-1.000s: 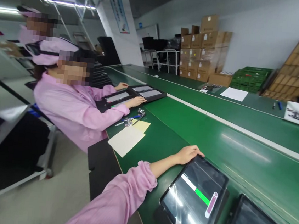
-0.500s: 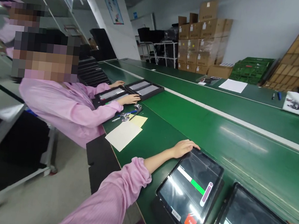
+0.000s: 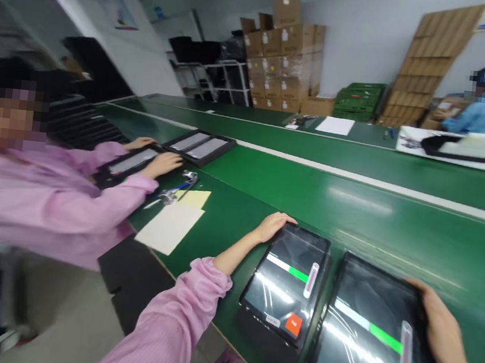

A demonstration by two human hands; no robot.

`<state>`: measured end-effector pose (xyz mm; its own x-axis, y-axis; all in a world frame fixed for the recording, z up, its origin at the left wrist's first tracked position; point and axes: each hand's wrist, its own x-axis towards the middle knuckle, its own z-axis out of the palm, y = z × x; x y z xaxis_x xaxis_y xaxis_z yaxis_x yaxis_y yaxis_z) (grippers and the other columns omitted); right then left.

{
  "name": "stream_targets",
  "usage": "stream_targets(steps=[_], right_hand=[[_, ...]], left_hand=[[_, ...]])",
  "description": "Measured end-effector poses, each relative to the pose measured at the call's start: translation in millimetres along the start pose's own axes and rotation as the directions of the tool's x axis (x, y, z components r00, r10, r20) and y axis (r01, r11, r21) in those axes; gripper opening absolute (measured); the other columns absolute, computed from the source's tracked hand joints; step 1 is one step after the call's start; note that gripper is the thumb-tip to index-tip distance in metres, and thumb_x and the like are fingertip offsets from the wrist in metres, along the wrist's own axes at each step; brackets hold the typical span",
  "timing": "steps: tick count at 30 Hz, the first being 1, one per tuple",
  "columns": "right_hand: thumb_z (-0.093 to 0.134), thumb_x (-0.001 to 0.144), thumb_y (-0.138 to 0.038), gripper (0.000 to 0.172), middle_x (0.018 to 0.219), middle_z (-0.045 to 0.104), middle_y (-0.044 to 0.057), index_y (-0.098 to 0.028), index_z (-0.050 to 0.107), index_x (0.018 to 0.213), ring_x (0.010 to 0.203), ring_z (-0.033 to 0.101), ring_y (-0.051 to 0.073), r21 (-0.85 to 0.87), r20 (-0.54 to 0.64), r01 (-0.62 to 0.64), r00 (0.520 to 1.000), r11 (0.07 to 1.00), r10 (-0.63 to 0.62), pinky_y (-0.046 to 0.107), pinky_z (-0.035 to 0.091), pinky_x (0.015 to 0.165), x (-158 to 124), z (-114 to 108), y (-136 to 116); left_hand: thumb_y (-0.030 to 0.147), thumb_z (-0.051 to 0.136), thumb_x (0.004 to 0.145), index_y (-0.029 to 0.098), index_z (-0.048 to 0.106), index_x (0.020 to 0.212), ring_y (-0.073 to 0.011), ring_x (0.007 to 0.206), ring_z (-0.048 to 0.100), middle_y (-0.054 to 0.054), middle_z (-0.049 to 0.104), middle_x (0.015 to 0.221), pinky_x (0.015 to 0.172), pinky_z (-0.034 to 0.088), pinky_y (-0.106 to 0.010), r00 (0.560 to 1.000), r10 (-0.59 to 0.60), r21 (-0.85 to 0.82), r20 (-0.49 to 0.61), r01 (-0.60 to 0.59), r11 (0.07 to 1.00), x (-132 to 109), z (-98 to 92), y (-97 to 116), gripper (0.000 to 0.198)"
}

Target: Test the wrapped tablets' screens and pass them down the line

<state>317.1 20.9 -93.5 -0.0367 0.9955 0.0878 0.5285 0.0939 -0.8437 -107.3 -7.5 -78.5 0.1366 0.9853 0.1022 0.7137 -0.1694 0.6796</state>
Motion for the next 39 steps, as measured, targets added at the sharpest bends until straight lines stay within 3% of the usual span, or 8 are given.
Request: stream_targets(steps=[12, 16, 23, 26, 29, 34, 36, 39], right_hand=[[0.055, 0.089, -0.060, 0.044, 0.117, 0.066, 0.010, -0.025, 0.064, 0.113, 0.101, 0.065, 0.030, 0.035, -0.182, 0.108, 0.978, 0.994, -0.100, 0.043, 0.054, 0.082, -62.1, -26.5, -11.5], [0.049, 0.098, -0.044, 0.027, 0.105, 0.070, 0.009, -0.025, 0.067, 0.108, 0.096, 0.067, 0.028, -0.085, 0.002, 0.273, 0.962, 0.958, -0.274, 0.043, 0.054, 0.084, -102.5, -24.7, -42.2], [0.047, 0.102, -0.032, 0.027, 0.121, 0.067, 0.012, -0.023, 0.064, 0.121, 0.114, 0.061, 0.028, -0.095, 0.376, 0.545, 0.795, 0.833, -0.477, 0.049, 0.051, 0.096, -134.7, -6.9, -90.3], [0.049, 0.103, -0.042, 0.032, 0.119, 0.068, 0.012, -0.020, 0.063, 0.120, 0.113, 0.063, 0.025, 0.271, 0.555, 0.351, 0.704, 0.896, -0.444, 0.045, 0.051, 0.098, -141.5, -4.5, -101.5], [0.053, 0.100, -0.053, 0.039, 0.093, 0.073, 0.011, -0.016, 0.063, 0.108, 0.076, 0.071, 0.018, 0.594, 0.733, -0.177, 0.520, 0.785, -0.438, 0.026, 0.056, 0.062, -149.1, 4.6, -102.3], [0.074, 0.083, -0.061, 0.047, 0.056, 0.060, -0.007, -0.020, 0.057, 0.099, 0.027, 0.021, 0.002, 0.675, 0.719, -0.561, 0.647, 0.479, -0.256, 0.016, 0.018, 0.031, -151.7, 18.1, -99.3], [0.066, 0.083, -0.072, 0.053, 0.041, 0.043, -0.012, -0.020, 0.059, 0.087, 0.027, 0.016, 0.004, 0.655, 0.755, -0.565, 0.510, 0.502, -0.411, 0.018, 0.020, 0.032, -149.2, 11.7, -103.9], [0.058, 0.085, -0.077, 0.059, 0.044, 0.048, -0.005, -0.019, 0.068, 0.077, 0.034, 0.036, 0.009, 0.615, 0.778, -0.388, 0.156, 0.687, -0.608, 0.022, 0.030, 0.038, -148.7, -0.1, -113.3]], left_hand=[[0.059, 0.029, 0.096, 0.028, 0.023, 0.155, -0.0292, 0.150, 0.023, -0.012, 0.030, 0.161, 0.119, 0.016, -0.056, 0.977, -0.212, -0.030, -0.037, 0.211, 0.977, -67.9, 16.4, 2.0, 0.068], [0.054, 0.036, 0.093, 0.026, 0.014, 0.157, -0.0307, 0.136, 0.045, -0.015, 0.039, 0.156, 0.116, 0.021, -0.056, 0.968, -0.250, -0.115, -0.027, 0.245, 0.963, -105.8, 18.6, 4.1, 0.073], [0.041, 0.044, 0.086, 0.025, 0.013, 0.157, -0.0345, 0.136, 0.044, -0.015, 0.042, 0.153, 0.113, 0.024, -0.055, 0.977, -0.200, -0.105, -0.069, 0.193, 0.976, -146.3, 26.4, 10.5, 0.079], [0.042, 0.044, 0.087, 0.025, 0.012, 0.157, -0.0343, 0.137, 0.043, -0.015, 0.041, 0.153, 0.113, 0.024, -0.055, 0.981, -0.177, -0.105, -0.078, 0.168, 0.980, -148.3, 27.1, 8.3, 0.079], [0.044, 0.044, 0.085, 0.026, 0.010, 0.157, -0.0348, 0.140, 0.040, -0.015, 0.037, 0.156, 0.114, 0.022, -0.057, 0.987, -0.151, -0.101, -0.062, 0.145, 0.984, -148.9, 26.0, 3.4, 0.082], [0.039, 0.045, 0.080, 0.026, 0.008, 0.157, -0.0361, 0.143, 0.036, -0.014, 0.030, 0.160, 0.117, 0.018, -0.059, 0.992, -0.124, -0.108, -0.005, 0.123, 0.987, -152.2, 21.1, -1.5, 0.086], [0.039, 0.047, 0.080, 0.026, 0.008, 0.157, -0.0369, 0.144, 0.033, -0.015, 0.027, 0.161, 0.117, 0.017, -0.059, 0.992, -0.122, -0.107, 0.028, 0.124, 0.986, -153.2, 19.2, -2.0, 0.087], [0.040, 0.048, 0.081, 0.026, 0.006, 0.157, -0.0386, 0.145, 0.031, -0.016, 0.024, 0.162, 0.117, 0.016, -0.061, 0.992, -0.113, -0.116, 0.047, 0.118, 0.986, -154.0, 17.6, -3.0, 0.088]])
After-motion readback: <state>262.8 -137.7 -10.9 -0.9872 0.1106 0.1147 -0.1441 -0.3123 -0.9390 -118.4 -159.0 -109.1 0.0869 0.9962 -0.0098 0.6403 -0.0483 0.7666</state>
